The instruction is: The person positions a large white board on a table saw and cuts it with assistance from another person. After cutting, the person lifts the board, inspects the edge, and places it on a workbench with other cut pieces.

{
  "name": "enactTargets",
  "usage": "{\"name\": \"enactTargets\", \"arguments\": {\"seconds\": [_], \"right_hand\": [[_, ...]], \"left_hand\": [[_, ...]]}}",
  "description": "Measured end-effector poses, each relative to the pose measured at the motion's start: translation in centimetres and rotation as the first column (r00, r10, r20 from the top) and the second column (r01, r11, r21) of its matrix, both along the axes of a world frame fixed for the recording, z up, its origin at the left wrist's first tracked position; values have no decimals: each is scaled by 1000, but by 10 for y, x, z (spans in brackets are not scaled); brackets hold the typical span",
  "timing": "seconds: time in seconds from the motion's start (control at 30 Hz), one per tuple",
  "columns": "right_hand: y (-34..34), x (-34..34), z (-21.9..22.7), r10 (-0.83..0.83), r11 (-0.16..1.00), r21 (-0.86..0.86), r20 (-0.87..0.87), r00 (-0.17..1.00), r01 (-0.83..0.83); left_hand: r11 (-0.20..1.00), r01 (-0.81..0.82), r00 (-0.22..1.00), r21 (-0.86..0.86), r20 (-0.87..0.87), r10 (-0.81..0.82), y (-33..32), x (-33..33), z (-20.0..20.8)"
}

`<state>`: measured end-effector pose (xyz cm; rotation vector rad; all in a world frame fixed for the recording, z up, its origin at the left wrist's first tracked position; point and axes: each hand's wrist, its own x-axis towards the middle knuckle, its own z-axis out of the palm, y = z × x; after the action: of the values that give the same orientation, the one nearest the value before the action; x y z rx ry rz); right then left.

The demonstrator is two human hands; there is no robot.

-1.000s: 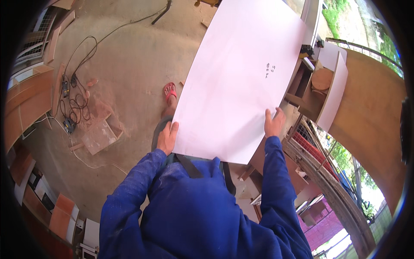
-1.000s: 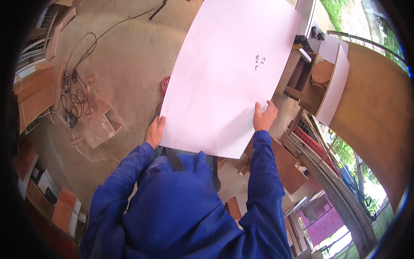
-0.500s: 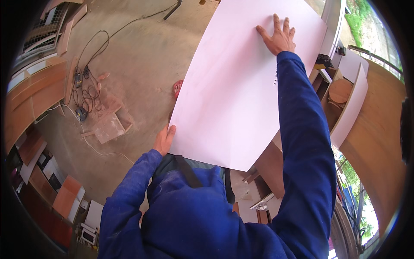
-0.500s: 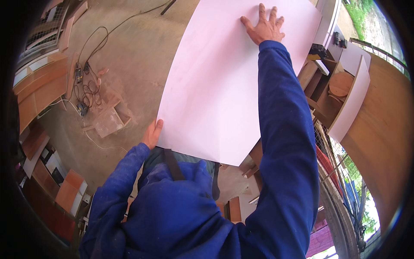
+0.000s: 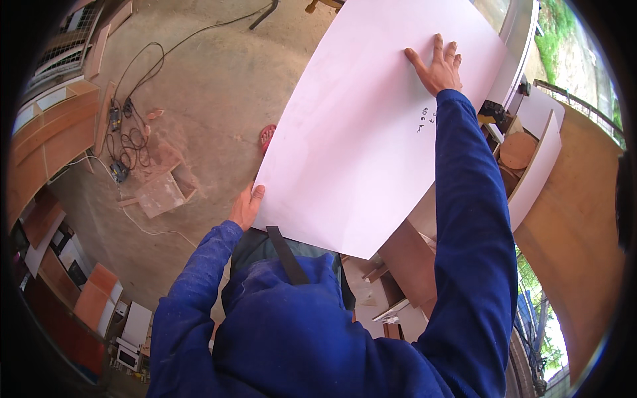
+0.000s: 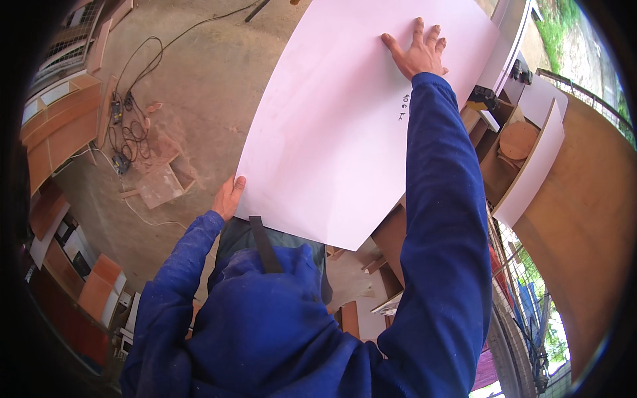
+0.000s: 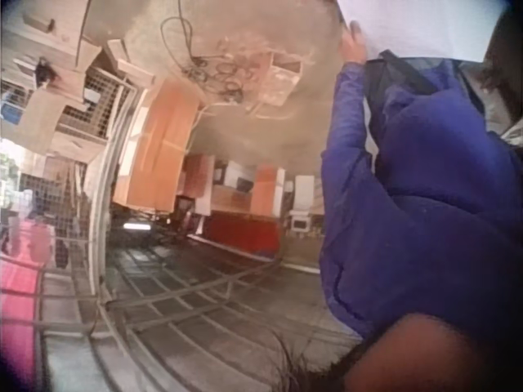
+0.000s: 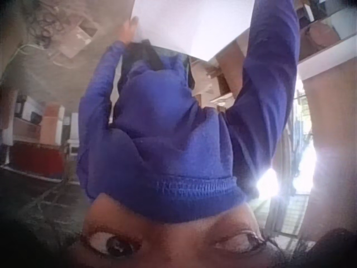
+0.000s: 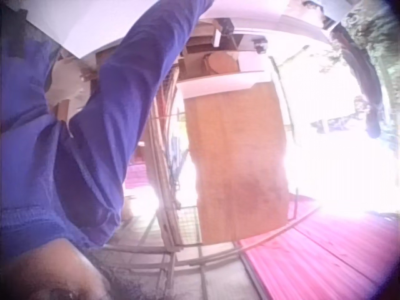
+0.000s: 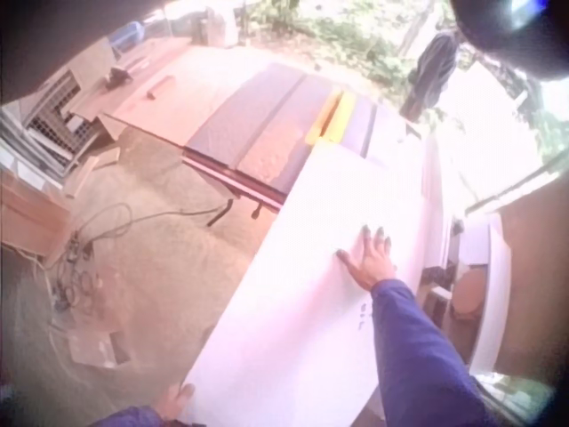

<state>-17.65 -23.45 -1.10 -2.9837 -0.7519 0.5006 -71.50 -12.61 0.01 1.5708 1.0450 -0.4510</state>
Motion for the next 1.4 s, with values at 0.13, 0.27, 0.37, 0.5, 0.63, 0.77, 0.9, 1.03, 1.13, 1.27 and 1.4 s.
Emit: {"name": "enactTargets", "arguments": {"seconds": [0.13,0.27,0.37,0.5,0.63,0.77,0.9,1.03,1.13,1.27,1.4], "right_hand": [[2,12,-3,6,1000,1,-6,1000,-6],[4,23,-7,8,1000,-2,0,1000,-8],[5,30,-9,9,1000,-1,4,1000,-9],[3,37,-10,9,1000,6,-7,1000,-9],[4,42,-11,14,1000,-5,-3,1000,-14],[7,48,-7,26,999,-29,-8,1000,-26],[9,50,-3,44,996,-75,-22,999,-46],[10,53,-2,51,996,-71,-23,998,-53],[10,57,-3,53,996,-77,-21,998,-54],[9,63,-5,51,995,-79,-17,999,-52],[9,67,-8,63,995,-77,-5,998,-64]], "left_hand": [[1000,1,1000,9,-6,-1,5,9,-2],[999,21,999,-25,-27,-21,8,18,-3],[999,-6,1000,33,26,5,8,24,-4],[999,12,1000,41,-2,-12,10,29,-8],[1000,21,999,-7,-33,-21,12,34,-8],[1000,4,999,0,-39,-4,13,40,-7],[1000,-8,1000,21,-20,8,11,41,-8],[999,-23,1000,33,7,23,9,41,-14],[998,-21,999,57,26,19,9,41,-19],[1000,-2,997,-2,-79,2,9,43,-21],[1000,17,996,-4,-89,-18,11,47,-20]]}}
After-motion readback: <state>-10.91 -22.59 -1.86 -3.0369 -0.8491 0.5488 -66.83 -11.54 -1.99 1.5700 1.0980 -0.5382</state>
